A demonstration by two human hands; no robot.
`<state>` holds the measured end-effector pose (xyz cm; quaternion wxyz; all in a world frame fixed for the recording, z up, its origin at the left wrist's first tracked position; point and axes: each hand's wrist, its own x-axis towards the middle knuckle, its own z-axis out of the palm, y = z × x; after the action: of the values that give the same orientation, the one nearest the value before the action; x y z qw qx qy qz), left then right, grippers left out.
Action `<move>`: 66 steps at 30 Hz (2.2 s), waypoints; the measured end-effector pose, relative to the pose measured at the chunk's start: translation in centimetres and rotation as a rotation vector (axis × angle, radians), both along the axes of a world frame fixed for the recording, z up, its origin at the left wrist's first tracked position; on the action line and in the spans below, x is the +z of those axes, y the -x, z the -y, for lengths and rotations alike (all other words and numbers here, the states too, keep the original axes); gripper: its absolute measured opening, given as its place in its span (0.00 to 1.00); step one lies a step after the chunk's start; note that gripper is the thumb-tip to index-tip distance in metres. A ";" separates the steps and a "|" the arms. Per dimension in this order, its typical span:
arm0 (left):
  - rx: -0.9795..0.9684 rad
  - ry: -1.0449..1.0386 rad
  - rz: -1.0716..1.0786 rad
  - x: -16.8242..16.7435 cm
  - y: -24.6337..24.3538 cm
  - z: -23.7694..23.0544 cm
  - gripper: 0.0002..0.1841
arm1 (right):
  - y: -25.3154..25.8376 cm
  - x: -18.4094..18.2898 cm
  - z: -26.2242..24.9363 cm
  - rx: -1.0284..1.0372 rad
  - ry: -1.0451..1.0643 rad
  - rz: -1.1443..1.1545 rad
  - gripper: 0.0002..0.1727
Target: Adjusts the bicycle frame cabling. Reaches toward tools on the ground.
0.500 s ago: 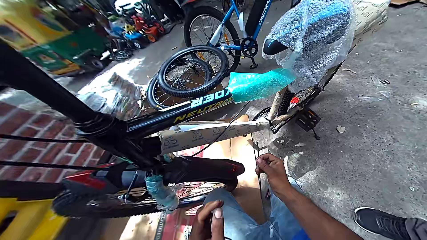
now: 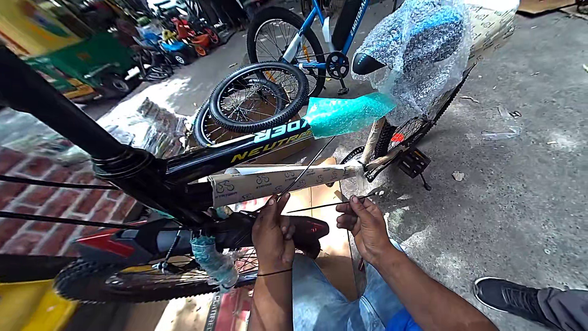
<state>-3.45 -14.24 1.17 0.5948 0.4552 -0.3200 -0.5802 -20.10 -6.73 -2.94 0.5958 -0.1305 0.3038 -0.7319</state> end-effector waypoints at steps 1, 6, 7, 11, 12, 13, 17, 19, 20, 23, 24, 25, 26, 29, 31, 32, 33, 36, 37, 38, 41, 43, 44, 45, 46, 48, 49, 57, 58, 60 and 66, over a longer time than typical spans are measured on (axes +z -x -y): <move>0.027 0.016 0.042 0.0 -0.1 -0.1 0.14 | -0.1 0.0 0.0 0.011 -0.011 0.015 0.12; 0.119 0.257 0.358 1.2 -0.4 -0.4 0.10 | -0.8 -0.1 0.6 0.019 0.015 -0.015 0.12; 0.140 0.312 0.409 1.8 -0.4 -0.1 0.08 | -0.9 -0.1 0.8 0.013 0.027 -0.028 0.12; 0.180 0.425 0.522 3.9 -0.1 1.1 0.07 | -0.9 0.0 0.8 -0.012 0.103 -0.028 0.07; 0.194 0.448 0.542 4.4 0.0 1.4 0.07 | -0.9 -0.1 0.9 -0.019 0.138 -0.023 0.05; 0.213 0.467 0.565 4.8 0.0 1.6 0.06 | -0.9 -0.1 0.9 -0.030 0.168 -0.019 0.04; 0.282 0.538 0.616 5.7 0.0 3.0 0.07 | -0.5 0.1 0.9 -0.088 0.232 -0.087 0.05; 0.309 0.542 0.593 5.9 0.3 3.5 0.07 | -0.3 0.0 1.0 -0.118 0.286 -0.147 0.04; 0.320 0.535 0.583 6.0 0.4 3.6 0.08 | -0.1 0.0 1.1 -0.129 0.324 -0.179 0.04; 0.322 0.515 0.538 6.0 0.7 3.5 0.09 | -0.1 0.3 1.6 -0.146 0.417 -0.283 0.04; 0.306 0.515 0.524 6.0 0.7 3.4 0.10 | -0.2 0.4 1.8 -0.149 0.440 -0.311 0.04; 0.288 0.514 0.517 5.9 0.6 3.3 0.11 | -0.3 0.6 2.1 -0.156 0.450 -0.325 0.04; 0.281 0.513 0.509 5.8 0.5 3.3 0.13 | -0.4 0.7 2.5 -0.162 0.453 -0.315 0.05; 0.288 0.505 0.490 5.7 0.5 3.5 0.14 | -0.5 1.2 4.5 -0.219 0.429 -0.208 0.05; 0.310 0.506 0.461 5.7 0.9 3.7 0.14 | -0.6 1.5 5.9 -0.273 0.399 -0.149 0.06; 0.326 0.508 0.455 5.7 1.1 3.7 0.14 | -0.7 1.8 6.4 -0.298 0.379 -0.134 0.06; 0.347 0.511 0.451 5.7 1.3 3.8 0.14 | -0.7 2.1 7.0 -0.321 0.364 -0.133 0.06; 0.363 0.516 0.460 5.8 1.5 3.8 0.14 | -0.9 2.6 8.4 -0.369 0.350 -0.173 0.07; 0.350 0.516 0.466 5.7 1.3 3.7 0.15 | -1.0 2.7 8.9 -0.377 0.348 -0.184 0.07; 0.333 0.511 0.475 5.7 1.1 3.7 0.14 | -1.0 2.7 9.3 -0.387 0.347 -0.188 0.07; 0.281 0.481 0.494 5.7 0.4 3.7 0.13 | -0.8 2.8 10.5 -0.407 0.339 -0.214 0.06; 0.258 0.447 0.504 5.8 0.1 3.6 0.13 | -0.7 2.7 11.0 -0.397 0.349 -0.229 0.06; 0.239 0.431 0.512 6.0 0.0 3.6 0.13 | -0.6 2.6 11.3 -0.390 0.360 -0.233 0.05; 0.225 0.415 0.516 6.1 0.0 3.5 0.14 | -0.5 2.7 11.6 -0.381 0.366 -0.236 0.05; 0.222 0.409 0.514 6.3 0.1 3.5 0.14 | -0.4 2.8 11.8 -0.369 0.366 -0.244 0.05; 0.226 0.408 0.495 6.4 0.2 3.7 0.14 | -0.2 3.0 12.2 -0.344 0.371 -0.262 0.06; 0.225 0.404 0.485 6.4 0.2 3.8 0.14 | -0.1 3.1 12.3 -0.329 0.374 -0.270 0.06; 0.162 0.375 0.433 6.3 0.2 3.8 0.12 | 0.2 3.3 13.5 -0.281 0.372 -0.265 0.06; 0.161 0.380 0.426 6.3 0.1 3.9 0.11 | 0.1 3.4 13.6 -0.271 0.370 -0.269 0.06; 0.163 0.377 0.419 6.3 0.1 3.9 0.11 | -0.1 3.6 13.8 -0.252 0.356 -0.283 0.07; 0.162 0.357 0.385 6.4 0.2 3.8 0.10 | -0.3 3.3 14.6 -0.244 0.365 -0.302 0.11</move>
<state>-3.65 -18.04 7.59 0.6381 0.4692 -0.4871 -0.3679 -19.76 -21.33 0.39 0.4177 -0.3062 0.2656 -0.8131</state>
